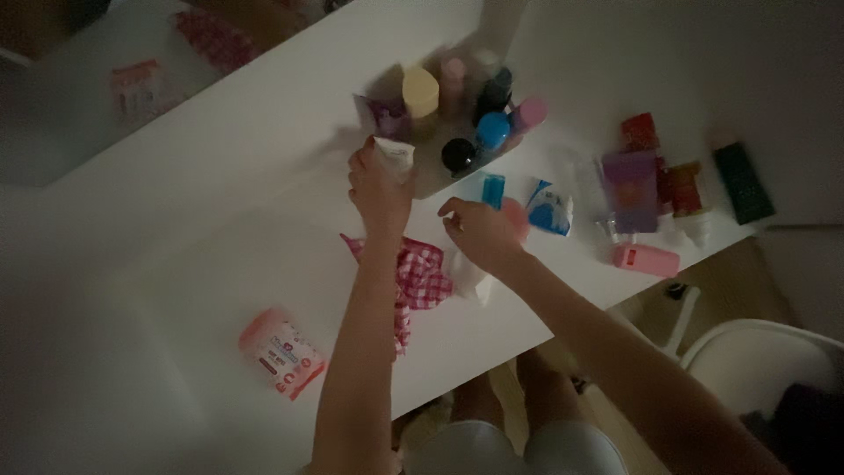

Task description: The person wipes various cosmetic bottles and tubes with a red and white checkered cloth on a white vanity table. They handle each item individually, wiping the exterior surfaces before placing them back into a clear plastic organizer or on the table.

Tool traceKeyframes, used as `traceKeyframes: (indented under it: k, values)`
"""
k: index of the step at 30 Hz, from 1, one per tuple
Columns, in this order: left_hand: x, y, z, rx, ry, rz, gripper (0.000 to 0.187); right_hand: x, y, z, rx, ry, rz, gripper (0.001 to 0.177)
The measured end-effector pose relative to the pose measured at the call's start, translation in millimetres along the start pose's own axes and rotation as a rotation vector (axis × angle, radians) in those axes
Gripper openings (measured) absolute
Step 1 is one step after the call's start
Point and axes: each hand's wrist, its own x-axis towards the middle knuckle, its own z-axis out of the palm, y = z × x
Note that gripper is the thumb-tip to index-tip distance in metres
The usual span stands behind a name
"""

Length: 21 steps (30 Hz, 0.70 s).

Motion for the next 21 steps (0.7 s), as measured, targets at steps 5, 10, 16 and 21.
traceKeyframes:
  k: [5,10,16,21]
  values:
    - [8,3,-53,-0.003,0.044,0.140,0.053,7,-21,1,0.034,0.055,0.018,0.033]
    - [43,35,-111,0.096,0.185,0.525,0.035,36,-39,18,0.324,0.128,0.034,0.054]
    - [68,46,-122,0.256,-0.017,0.573,0.033,122,10,67,1.061,-0.212,0.392,0.032]
    - [77,33,-111,0.471,-0.006,0.566,0.016,138,13,79,1.161,-0.300,0.258,0.020]
